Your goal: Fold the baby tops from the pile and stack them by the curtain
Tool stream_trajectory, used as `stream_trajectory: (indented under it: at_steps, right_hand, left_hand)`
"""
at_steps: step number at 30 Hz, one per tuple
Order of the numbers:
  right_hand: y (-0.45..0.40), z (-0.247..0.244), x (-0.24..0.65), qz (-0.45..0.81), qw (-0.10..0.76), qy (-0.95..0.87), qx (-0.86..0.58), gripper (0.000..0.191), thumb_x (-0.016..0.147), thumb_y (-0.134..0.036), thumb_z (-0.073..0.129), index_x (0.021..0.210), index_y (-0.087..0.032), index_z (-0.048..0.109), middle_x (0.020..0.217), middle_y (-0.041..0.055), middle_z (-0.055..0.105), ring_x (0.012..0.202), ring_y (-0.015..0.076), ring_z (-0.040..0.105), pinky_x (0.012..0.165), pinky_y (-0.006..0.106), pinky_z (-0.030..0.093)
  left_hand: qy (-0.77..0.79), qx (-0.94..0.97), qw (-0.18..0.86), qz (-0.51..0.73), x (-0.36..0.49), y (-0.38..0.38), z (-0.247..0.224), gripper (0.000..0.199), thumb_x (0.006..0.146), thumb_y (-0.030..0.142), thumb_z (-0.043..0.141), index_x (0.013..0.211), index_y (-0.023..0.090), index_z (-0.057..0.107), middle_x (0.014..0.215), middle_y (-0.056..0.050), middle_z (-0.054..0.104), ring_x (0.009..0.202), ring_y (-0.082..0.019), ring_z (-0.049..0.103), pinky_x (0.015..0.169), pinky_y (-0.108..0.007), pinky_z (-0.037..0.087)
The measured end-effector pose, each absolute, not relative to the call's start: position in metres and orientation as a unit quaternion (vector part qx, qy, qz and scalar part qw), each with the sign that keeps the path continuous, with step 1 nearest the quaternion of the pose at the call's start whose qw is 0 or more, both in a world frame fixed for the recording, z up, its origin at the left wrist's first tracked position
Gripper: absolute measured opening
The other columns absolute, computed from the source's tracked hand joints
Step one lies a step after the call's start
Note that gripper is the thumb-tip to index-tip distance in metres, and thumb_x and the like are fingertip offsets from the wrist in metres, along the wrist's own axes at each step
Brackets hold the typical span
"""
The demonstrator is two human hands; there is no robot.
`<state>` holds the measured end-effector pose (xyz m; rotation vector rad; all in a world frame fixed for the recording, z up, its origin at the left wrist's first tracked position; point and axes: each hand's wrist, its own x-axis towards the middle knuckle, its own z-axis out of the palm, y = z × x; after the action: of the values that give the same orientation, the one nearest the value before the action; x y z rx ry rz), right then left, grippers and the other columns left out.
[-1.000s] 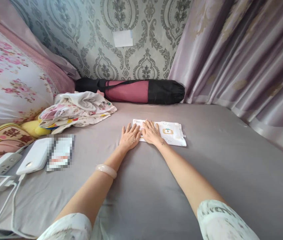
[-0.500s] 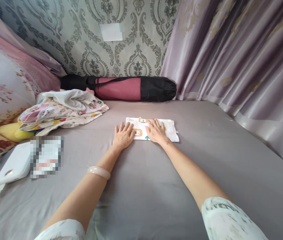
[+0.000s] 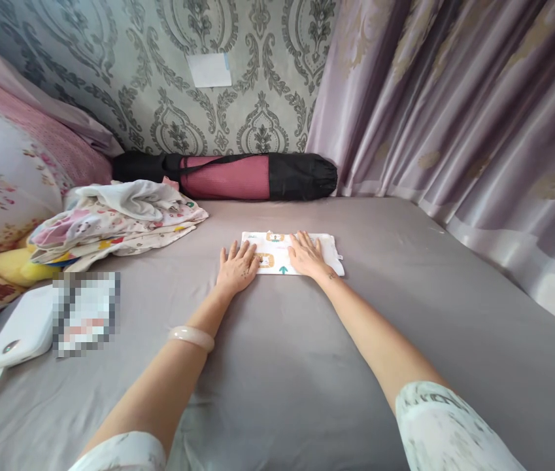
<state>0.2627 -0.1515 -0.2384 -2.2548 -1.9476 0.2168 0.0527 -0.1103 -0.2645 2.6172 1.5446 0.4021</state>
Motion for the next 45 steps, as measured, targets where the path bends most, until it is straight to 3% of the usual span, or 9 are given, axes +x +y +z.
stream_trajectory:
  at_steps: [17, 21, 25, 31, 34, 37, 41, 45]
  right_hand:
    - [-0.153, -0.251, 0.282, 0.049, 0.087, -0.620, -0.778, 0.058, 0.100, -0.037, 0.018, 0.153, -0.015, 0.028, 0.162, 0.0115, 0.018, 0.148, 0.0252, 0.014, 0.118, 0.054, 0.008]
    - [-0.158, -0.245, 0.298, 0.088, 0.105, -0.631, -0.763, 0.062, 0.100, -0.041, 0.012, 0.154, -0.012, 0.025, 0.162, 0.0131, 0.016, 0.149, 0.0238, 0.012, 0.120, 0.047, 0.011]
    - [-0.166, -0.247, 0.318, 0.045, 0.105, -0.625, -0.772, 0.064, 0.100, -0.042, 0.014, 0.153, -0.009, 0.024, 0.162, 0.0151, 0.014, 0.149, 0.0268, 0.011, 0.120, 0.049, 0.009]
    - [-0.171, -0.259, 0.326, 0.043, 0.070, -0.637, -0.766, 0.062, 0.100, -0.042, 0.016, 0.153, -0.011, 0.027, 0.161, 0.0134, 0.020, 0.149, 0.0261, 0.015, 0.119, 0.047, 0.016]
    - [-0.170, -0.258, 0.327, 0.037, 0.059, -0.642, -0.764, 0.061, 0.101, -0.043, 0.017, 0.153, -0.012, 0.028, 0.161, 0.0129, 0.022, 0.148, 0.0262, 0.016, 0.119, 0.049, 0.015]
    - [-0.167, -0.252, 0.333, 0.026, 0.062, -0.653, -0.755, 0.058, 0.101, -0.042, 0.020, 0.149, -0.014, 0.037, 0.157, 0.0126, 0.031, 0.145, 0.0277, 0.025, 0.118, 0.050, 0.018]
    - [-0.154, -0.239, 0.350, 0.035, 0.064, -0.680, -0.729, 0.048, 0.102, -0.034, 0.025, 0.131, -0.021, 0.060, 0.141, 0.0092, 0.055, 0.128, 0.0257, 0.050, 0.110, 0.041, 0.033]
    - [-0.134, -0.225, 0.370, 0.072, 0.058, -0.691, -0.717, 0.033, 0.096, -0.025, 0.043, 0.117, -0.026, 0.069, 0.128, 0.0051, 0.065, 0.117, 0.0218, 0.058, 0.100, 0.031, 0.042]
  left_hand:
    - [0.513, 0.852, 0.041, 0.093, 0.053, -0.112, -0.258, 0.055, 0.098, 0.045, 0.026, 0.148, 0.026, 0.039, 0.157, -0.004, 0.035, 0.147, -0.034, 0.021, 0.116, -0.061, 0.016]
    - [0.515, 0.854, 0.028, 0.069, 0.054, -0.112, -0.258, 0.057, 0.098, 0.046, 0.022, 0.150, 0.026, 0.036, 0.158, -0.003, 0.032, 0.147, -0.032, 0.020, 0.116, -0.060, 0.016]
    - [0.514, 0.856, 0.021, 0.055, 0.055, -0.111, -0.258, 0.058, 0.098, 0.045, 0.019, 0.151, 0.025, 0.033, 0.159, -0.004, 0.028, 0.148, -0.031, 0.018, 0.117, -0.059, 0.015]
    - [0.512, 0.857, 0.021, 0.045, 0.055, -0.108, -0.257, 0.060, 0.098, 0.047, 0.018, 0.151, 0.023, 0.033, 0.158, -0.009, 0.030, 0.147, -0.035, 0.020, 0.114, -0.063, 0.014]
    - [0.482, 0.874, -0.011, 0.066, 0.054, -0.104, -0.251, 0.055, 0.098, 0.048, 0.024, 0.143, 0.023, 0.044, 0.149, -0.011, 0.045, 0.140, -0.037, 0.032, 0.112, -0.066, 0.014]
    - [0.456, 0.885, -0.051, 0.085, 0.057, -0.093, -0.242, 0.050, 0.098, 0.050, 0.028, 0.127, 0.023, 0.058, 0.124, -0.012, 0.064, 0.121, -0.033, 0.050, 0.111, -0.064, 0.014]
    - [0.451, 0.888, -0.074, 0.057, 0.070, -0.067, -0.227, 0.051, 0.099, 0.044, 0.027, 0.099, 0.018, 0.072, 0.105, -0.013, 0.070, 0.110, -0.031, 0.055, 0.108, -0.061, 0.018]
    - [0.469, 0.881, -0.048, -0.026, 0.084, -0.037, -0.210, 0.037, 0.094, 0.040, 0.043, 0.089, 0.018, 0.073, 0.103, -0.013, 0.072, 0.113, -0.031, 0.056, 0.106, -0.055, 0.024]
